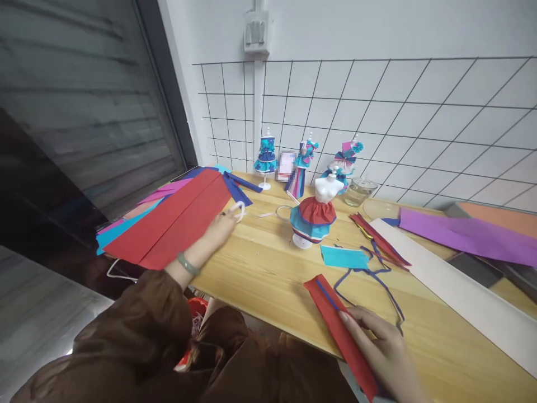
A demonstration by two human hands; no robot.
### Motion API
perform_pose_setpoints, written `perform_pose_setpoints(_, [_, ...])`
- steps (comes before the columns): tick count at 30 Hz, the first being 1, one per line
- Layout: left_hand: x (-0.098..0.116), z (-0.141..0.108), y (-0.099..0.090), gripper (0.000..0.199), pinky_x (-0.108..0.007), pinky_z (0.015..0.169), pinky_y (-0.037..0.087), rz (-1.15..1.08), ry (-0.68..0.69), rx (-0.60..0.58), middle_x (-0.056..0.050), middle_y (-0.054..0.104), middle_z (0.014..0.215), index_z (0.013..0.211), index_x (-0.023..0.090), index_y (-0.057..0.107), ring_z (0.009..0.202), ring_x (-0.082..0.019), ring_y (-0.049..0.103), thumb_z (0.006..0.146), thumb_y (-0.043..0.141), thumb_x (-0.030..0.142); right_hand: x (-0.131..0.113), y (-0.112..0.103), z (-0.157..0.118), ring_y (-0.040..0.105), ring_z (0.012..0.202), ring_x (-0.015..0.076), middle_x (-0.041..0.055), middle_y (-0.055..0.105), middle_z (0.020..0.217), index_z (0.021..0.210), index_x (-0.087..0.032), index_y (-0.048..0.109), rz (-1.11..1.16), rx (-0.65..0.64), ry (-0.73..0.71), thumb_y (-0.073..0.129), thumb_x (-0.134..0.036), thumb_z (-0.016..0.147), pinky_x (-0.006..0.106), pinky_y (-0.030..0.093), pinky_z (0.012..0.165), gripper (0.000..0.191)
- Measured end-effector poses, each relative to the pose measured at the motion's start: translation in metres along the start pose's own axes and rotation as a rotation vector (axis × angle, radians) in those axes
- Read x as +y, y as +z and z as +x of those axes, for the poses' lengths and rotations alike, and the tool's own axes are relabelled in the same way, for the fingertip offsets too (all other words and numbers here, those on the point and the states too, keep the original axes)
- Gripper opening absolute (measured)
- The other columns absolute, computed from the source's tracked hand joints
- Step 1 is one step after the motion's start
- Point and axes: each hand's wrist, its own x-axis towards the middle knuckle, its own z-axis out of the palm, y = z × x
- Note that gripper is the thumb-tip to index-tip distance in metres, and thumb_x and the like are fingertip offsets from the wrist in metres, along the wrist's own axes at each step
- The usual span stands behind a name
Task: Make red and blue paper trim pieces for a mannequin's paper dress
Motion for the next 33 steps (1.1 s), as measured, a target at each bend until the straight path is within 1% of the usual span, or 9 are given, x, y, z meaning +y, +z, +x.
perform_pose_setpoints(2, [-0.013,0.015,-0.004,0.028,-0.043,0.097,0.032,-0.001,-0.063,0.043,-0.014,0.061,0.107,0.089,0.013,0.063,0.108,-0.025,0.048,0.081,0.037,0.005,-0.004,0.004,0.005,0.065,0.069,0.0168,0.0032,0.07,0.075,0.07,-0.023,0.068,0.019,-0.02,0.017,0.053,-0.043,0.082,0.022,0.049,0.064,0.028])
perform_pose_setpoints(4, [-0.011,0.024,-0.007,0.024,-0.049,0.099,0.026,-0.022,-0.085,0.082,-0.015,0.061,0.11,0.085,0.013,0.064,0.114,-0.029,0.043,0.079,0.041,0.007,-0.01,0.007,0.012,0.064,0.069,0.0171,0.0033,0.07,0.074,0.069,-0.022,0.067,0.047,-0.042,0.059,0.052,-0.045,0.082,0.022,0.049,0.063,0.031])
perform_pose_setpoints(7, [0.02,0.027,-0.007,0.02,-0.044,0.095,0.031,-0.108,-0.045,0.113,-0.013,0.063,0.105,0.085,0.015,0.065,0.11,-0.028,0.046,0.082,0.046,0.018,-0.017,0.012,0.027,0.062,0.067,0.0181,0.0035,0.069,0.072,0.071,-0.02,0.067,0.136,-0.076,0.171,0.052,-0.051,0.08,0.024,0.048,0.06,0.036])
perform_pose_setpoints(10, [0.069,0.017,0.001,0.034,-0.03,0.082,0.041,-0.276,0.023,0.112,-0.007,0.066,0.089,0.087,0.016,0.065,0.087,-0.018,0.056,0.091,0.037,0.036,-0.02,0.016,0.044,0.058,0.059,0.0164,0.0023,0.066,0.065,0.073,-0.018,0.066,0.271,-0.089,0.296,0.054,-0.055,0.077,0.024,0.044,0.054,0.039])
perform_pose_setpoints(13, [0.111,0.002,0.012,0.054,-0.024,0.059,0.041,-1.049,-0.084,-0.094,-0.005,0.062,0.065,0.08,0.012,0.063,0.059,-0.013,0.055,0.087,0.034,0.057,-0.021,0.022,0.056,0.05,0.052,0.0127,0.0001,0.061,0.059,0.07,-0.017,0.064,0.382,-0.086,0.36,0.058,-0.056,0.074,0.023,0.038,0.05,0.04])
perform_pose_setpoints(16, [0.132,-0.01,0.02,0.059,-0.021,0.052,0.04,-1.537,-0.198,-0.39,-0.003,0.06,0.064,0.084,0.011,0.06,0.053,-0.01,0.054,0.077,0.044,0.067,-0.023,0.03,0.063,0.046,0.05,0.0112,-0.0003,0.059,0.056,0.067,-0.016,0.062,0.463,-0.093,0.366,0.06,-0.055,0.073,0.023,0.035,0.049,0.039])
perform_pose_setpoints(20, [0.133,-0.015,0.024,0.05,-0.019,0.054,0.04,-1.667,-0.193,-0.527,-0.003,0.062,0.07,0.081,0.011,0.061,0.057,-0.008,0.055,0.065,0.067,0.057,-0.026,0.044,0.066,0.048,0.053,0.0114,0.0005,0.061,0.061,0.071,-0.016,0.064,0.48,-0.12,0.34,0.06,-0.054,0.074,0.023,0.036,0.051,0.039])
perform_pose_setpoints(24, [0.126,-0.015,0.028,0.047,-0.022,0.052,0.042,-1.623,-0.234,-0.521,-0.004,0.064,0.067,0.077,0.008,0.062,0.051,-0.009,0.055,0.058,0.075,0.049,-0.026,0.05,0.069,0.051,0.056,0.013,0.0018,0.065,0.065,0.077,-0.015,0.067,0.423,-0.124,0.331,0.059,-0.055,0.074,0.023,0.038,0.053,0.04])
perform_pose_setpoints(33, [0.12,-0.018,0.028,0.055,-0.028,0.069,0.048,-1.747,-0.197,-0.547,-0.01,0.069,0.091,0.102,0.01,0.061,0.067,-0.013,0.063,0.055,0.082,0.028,-0.022,0.042,0.067,0.056,0.058,0.0161,0.0045,0.067,0.066,0.072,-0.016,0.067,0.444,-0.081,0.407,0.062,-0.057,0.07,0.025,0.043,0.054,0.042])
